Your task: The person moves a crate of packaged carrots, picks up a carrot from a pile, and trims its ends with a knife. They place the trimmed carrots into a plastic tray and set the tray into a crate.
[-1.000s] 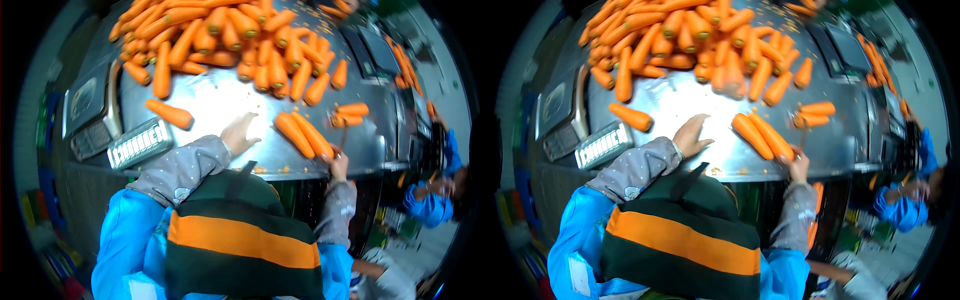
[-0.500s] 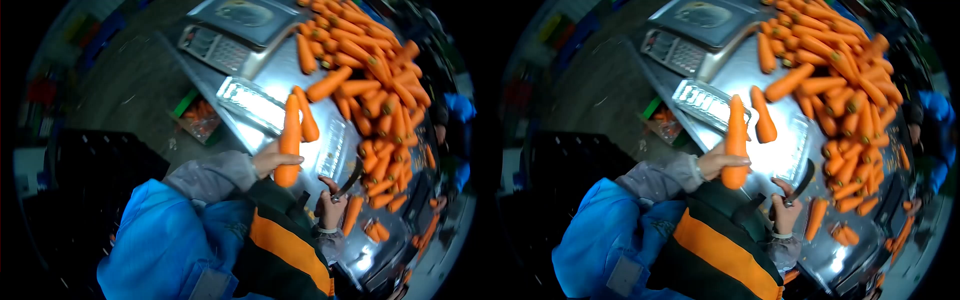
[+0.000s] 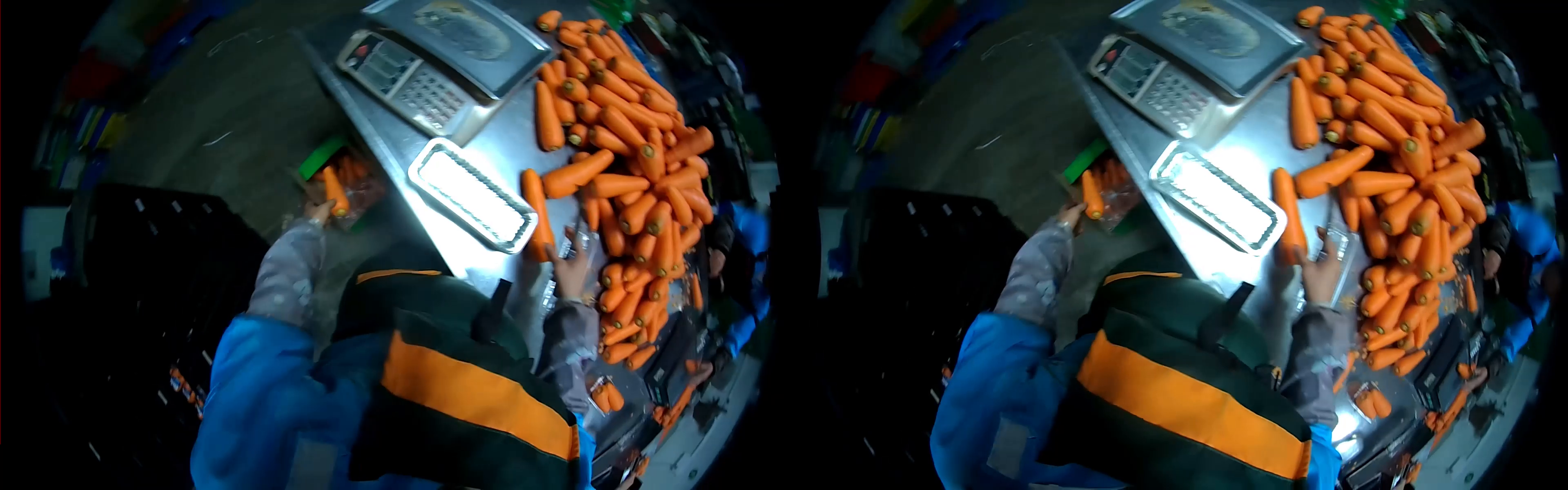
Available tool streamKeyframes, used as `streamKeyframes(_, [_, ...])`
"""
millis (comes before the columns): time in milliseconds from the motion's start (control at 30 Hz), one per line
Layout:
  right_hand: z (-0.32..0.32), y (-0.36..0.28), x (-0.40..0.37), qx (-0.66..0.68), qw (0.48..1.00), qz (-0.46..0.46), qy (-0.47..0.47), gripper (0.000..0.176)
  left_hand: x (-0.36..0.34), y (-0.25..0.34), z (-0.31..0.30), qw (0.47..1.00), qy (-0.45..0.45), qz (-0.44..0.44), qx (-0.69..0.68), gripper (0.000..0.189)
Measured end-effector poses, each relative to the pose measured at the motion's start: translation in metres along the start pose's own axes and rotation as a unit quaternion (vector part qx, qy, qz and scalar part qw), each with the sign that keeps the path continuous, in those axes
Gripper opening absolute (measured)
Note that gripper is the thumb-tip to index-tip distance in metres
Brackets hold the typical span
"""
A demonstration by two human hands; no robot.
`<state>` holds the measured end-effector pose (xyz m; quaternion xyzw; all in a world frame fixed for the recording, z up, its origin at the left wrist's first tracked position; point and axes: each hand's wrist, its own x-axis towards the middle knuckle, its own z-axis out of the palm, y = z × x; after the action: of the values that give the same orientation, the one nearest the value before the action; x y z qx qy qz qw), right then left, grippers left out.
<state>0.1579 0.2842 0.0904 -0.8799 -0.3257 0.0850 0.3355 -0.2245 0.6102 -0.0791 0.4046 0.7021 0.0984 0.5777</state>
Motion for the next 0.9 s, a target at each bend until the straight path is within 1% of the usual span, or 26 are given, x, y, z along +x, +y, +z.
streamKeyframes(33, [0.008, 0.006, 0.003, -0.014, 1.000, -0.005, 0.012, 0.058, -0.003, 0.002, 0.006, 0.999, -0.031, -0.016, 0.018, 0.043])
streamKeyframes(67, [0.016, 0.004, 0.003, -0.027, 0.999, -0.009, 0.020, 0.063, -0.025, 0.009, 0.017, 0.998, -0.041, -0.007, -0.048, 0.038])
streamKeyframes(100, [0.017, -0.006, 0.002, -0.061, 0.998, 0.030, -0.002, 0.066, -0.055, 0.020, 0.021, 0.992, -0.047, -0.001, -0.114, 0.033])
streamKeyframes(133, [0.020, -0.015, 0.002, -0.091, 0.993, 0.070, -0.025, 0.069, -0.071, 0.025, 0.025, 0.983, -0.049, 0.004, -0.178, 0.028])
streamKeyframes(200, [0.021, -0.016, 0.004, -0.079, 0.992, 0.102, -0.009, 0.070, -0.068, 0.029, 0.028, 0.987, -0.042, 0.092, -0.123, 0.025])
streamKeyframes(233, [0.022, -0.007, 0.005, -0.045, 0.991, 0.124, -0.014, 0.066, -0.068, 0.030, 0.030, 0.986, -0.039, 0.133, -0.094, 0.023])
streamKeyframes(267, [0.022, -0.004, 0.006, -0.033, 0.992, 0.125, 0.001, 0.059, -0.070, 0.032, 0.034, 0.976, -0.070, 0.182, -0.094, 0.022])
streamKeyframes(333, [0.011, -0.008, 0.008, 0.032, 0.982, 0.184, -0.026, 0.053, -0.102, 0.069, 0.043, 0.944, -0.133, 0.283, -0.103, 0.019])
streamKeyframes(367, [0.015, 0.012, 0.004, 0.118, 0.980, 0.158, -0.008, 0.050, -0.126, 0.091, 0.049, 0.926, -0.178, 0.317, -0.103, 0.017])
streamKeyframes(400, [0.009, 0.012, -0.005, 0.153, 0.972, 0.178, -0.018, 0.043, -0.147, 0.109, 0.056, 0.914, -0.227, 0.326, -0.086, 0.017])
streamKeyframes(433, [0.000, 0.013, -0.014, 0.278, 0.921, 0.271, 0.000, 0.039, -0.166, 0.125, 0.064, 0.899, -0.274, 0.334, -0.069, 0.017])
streamKeyframes(467, [-0.009, 0.014, -0.023, 0.396, 0.847, 0.354, 0.016, 0.035, -0.182, 0.136, 0.074, 0.883, -0.317, 0.342, -0.055, 0.017])
streamKeyframes(500, [-0.017, 0.025, -0.036, 0.590, 0.743, 0.313, 0.046, 0.032, -0.195, 0.142, 0.087, 0.864, -0.394, 0.310, -0.049, 0.018])
streamKeyframes(533, [-0.028, 0.006, -0.039, 0.506, 0.805, 0.305, 0.059, 0.034, -0.207, 0.146, 0.103, 0.839, -0.468, 0.276, -0.041, 0.020])
streamKeyframes(600, [-0.039, -0.028, -0.038, 0.345, 0.887, 0.304, 0.044, 0.037, -0.224, 0.134, 0.146, 0.808, -0.548, 0.216, 0.025, 0.028])
streamKeyframes(667, [-0.030, -0.025, -0.040, 0.288, 0.910, 0.293, 0.061, 0.045, -0.230, 0.115, 0.181, 0.759, -0.580, 0.293, 0.043, 0.030])
streamKeyframes(700, [-0.021, -0.019, -0.044, 0.245, 0.919, 0.305, 0.054, 0.049, -0.227, 0.105, 0.192, 0.759, -0.551, 0.328, 0.114, 0.031])
streamKeyframes(733, [-0.009, -0.010, -0.047, 0.201, 0.926, 0.317, 0.046, 0.054, -0.234, 0.109, 0.196, 0.754, -0.516, 0.363, 0.184, 0.032])
streamKeyframes(767, [0.006, -0.002, -0.051, 0.149, 0.938, 0.308, 0.058, 0.060, -0.241, 0.113, 0.197, 0.723, -0.449, 0.401, 0.339, 0.036])
streamKeyframes(800, [0.020, 0.004, -0.054, 0.096, 0.947, 0.299, 0.067, 0.066, -0.242, 0.108, 0.200, 0.719, -0.432, 0.380, 0.391, 0.043])
streamKeyframes(833, [0.027, 0.006, -0.052, 0.094, 0.938, 0.329, 0.048, 0.073, -0.245, 0.105, 0.205, 0.674, -0.438, 0.370, 0.466, 0.045])
streamKeyframes(867, [0.030, 0.003, -0.049, 0.087, 0.940, 0.325, 0.060, 0.073, -0.248, 0.106, 0.211, 0.623, -0.439, 0.360, 0.538, 0.047])
streamKeyframes(900, [0.033, -0.003, -0.045, 0.080, 0.941, 0.320, 0.071, 0.073, -0.253, 0.108, 0.216, 0.604, -0.438, 0.343, 0.571, 0.052])
